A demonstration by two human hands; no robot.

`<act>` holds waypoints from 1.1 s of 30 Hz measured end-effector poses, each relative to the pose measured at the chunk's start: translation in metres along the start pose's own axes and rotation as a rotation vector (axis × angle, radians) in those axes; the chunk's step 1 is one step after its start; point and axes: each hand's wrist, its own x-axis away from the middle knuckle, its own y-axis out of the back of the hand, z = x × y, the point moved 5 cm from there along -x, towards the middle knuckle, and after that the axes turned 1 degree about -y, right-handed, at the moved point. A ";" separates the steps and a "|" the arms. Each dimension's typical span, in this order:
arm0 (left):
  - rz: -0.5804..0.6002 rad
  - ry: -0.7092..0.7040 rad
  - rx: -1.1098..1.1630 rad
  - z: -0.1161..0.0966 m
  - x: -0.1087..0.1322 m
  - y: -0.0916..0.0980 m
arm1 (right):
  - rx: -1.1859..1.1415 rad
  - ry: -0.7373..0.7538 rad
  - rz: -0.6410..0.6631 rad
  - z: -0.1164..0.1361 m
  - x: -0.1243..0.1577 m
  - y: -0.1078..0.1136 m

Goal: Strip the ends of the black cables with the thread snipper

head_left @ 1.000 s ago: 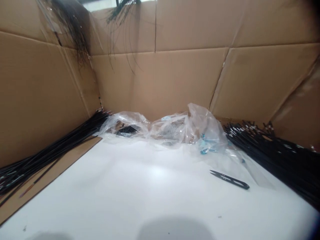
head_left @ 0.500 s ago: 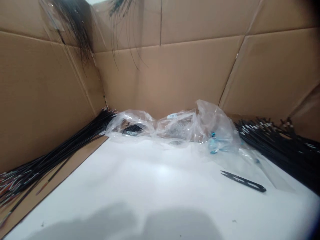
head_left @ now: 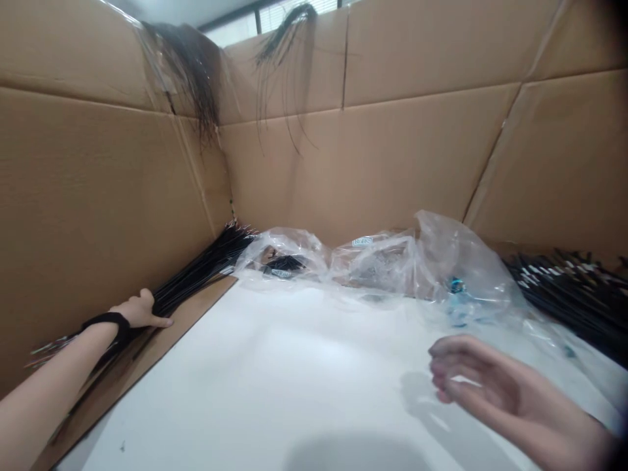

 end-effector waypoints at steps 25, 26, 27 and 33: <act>0.060 0.085 -0.055 0.008 -0.011 -0.010 | 0.066 -0.440 0.181 -0.084 -0.005 -0.065; 0.072 0.091 -0.031 0.006 -0.010 -0.010 | 0.059 -0.455 0.172 -0.085 -0.005 -0.064; 0.086 0.097 -0.003 0.004 -0.009 -0.008 | 0.048 -0.459 0.171 -0.084 -0.005 -0.064; 0.122 0.082 0.267 -0.013 0.006 0.009 | -0.036 -0.399 0.229 -0.061 -0.001 -0.070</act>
